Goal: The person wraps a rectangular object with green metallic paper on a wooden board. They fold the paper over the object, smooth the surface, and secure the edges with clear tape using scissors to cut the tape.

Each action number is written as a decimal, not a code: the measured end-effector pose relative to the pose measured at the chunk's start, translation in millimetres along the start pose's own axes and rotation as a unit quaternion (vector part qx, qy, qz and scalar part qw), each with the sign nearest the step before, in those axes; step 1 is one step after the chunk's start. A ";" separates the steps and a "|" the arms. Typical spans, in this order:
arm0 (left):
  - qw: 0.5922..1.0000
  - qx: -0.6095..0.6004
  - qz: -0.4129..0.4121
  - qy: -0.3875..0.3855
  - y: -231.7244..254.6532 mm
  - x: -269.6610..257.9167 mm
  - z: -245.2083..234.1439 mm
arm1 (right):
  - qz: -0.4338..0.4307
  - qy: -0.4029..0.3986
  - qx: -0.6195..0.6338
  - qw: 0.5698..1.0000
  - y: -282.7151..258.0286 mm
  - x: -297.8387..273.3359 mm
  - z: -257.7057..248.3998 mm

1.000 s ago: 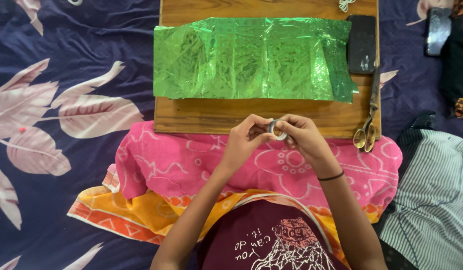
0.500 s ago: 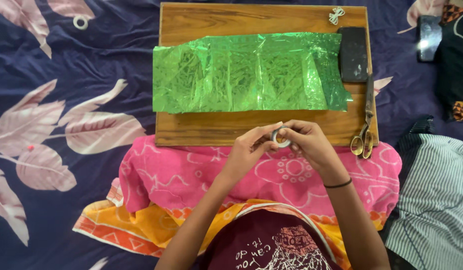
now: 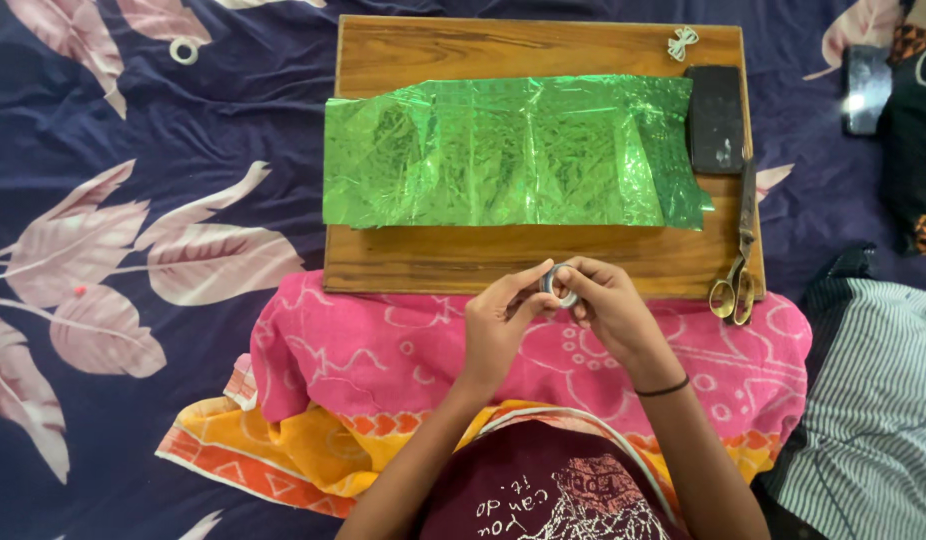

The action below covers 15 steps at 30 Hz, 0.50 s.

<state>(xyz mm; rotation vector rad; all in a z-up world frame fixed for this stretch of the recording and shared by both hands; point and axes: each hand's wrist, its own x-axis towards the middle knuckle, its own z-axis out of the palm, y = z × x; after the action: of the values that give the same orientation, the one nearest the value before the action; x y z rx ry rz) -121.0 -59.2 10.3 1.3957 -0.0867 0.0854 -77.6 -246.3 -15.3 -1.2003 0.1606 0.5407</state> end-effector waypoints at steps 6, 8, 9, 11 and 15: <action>0.996 -0.056 -0.048 -0.052 -0.7 -4.7 -8.0 | -0.003 0.016 -0.019 1.000 -1.4 -12.8 1.2; 0.993 -0.048 -0.047 -0.097 -3.3 -0.1 -11.1 | -0.010 -0.015 -0.022 1.000 -8.0 -17.5 -3.1; 0.992 -0.019 -0.046 -0.115 -3.8 2.1 -15.0 | -0.010 -0.012 -0.032 0.999 -9.7 -18.9 -3.0; 0.988 -0.002 -0.048 -0.147 -5.0 6.2 -17.0 | -0.009 -0.006 -0.048 0.999 -14.9 -19.1 -3.1; 0.979 -0.006 -0.061 -0.194 -2.2 15.6 -17.2 | -0.008 0.003 -0.062 0.998 -24.4 -22.8 -1.8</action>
<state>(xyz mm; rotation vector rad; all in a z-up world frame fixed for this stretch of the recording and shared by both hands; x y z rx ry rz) -105.0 -42.5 7.0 1.3880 -0.3240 -0.2905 -85.2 -261.2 13.6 -1.3224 0.1240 0.5390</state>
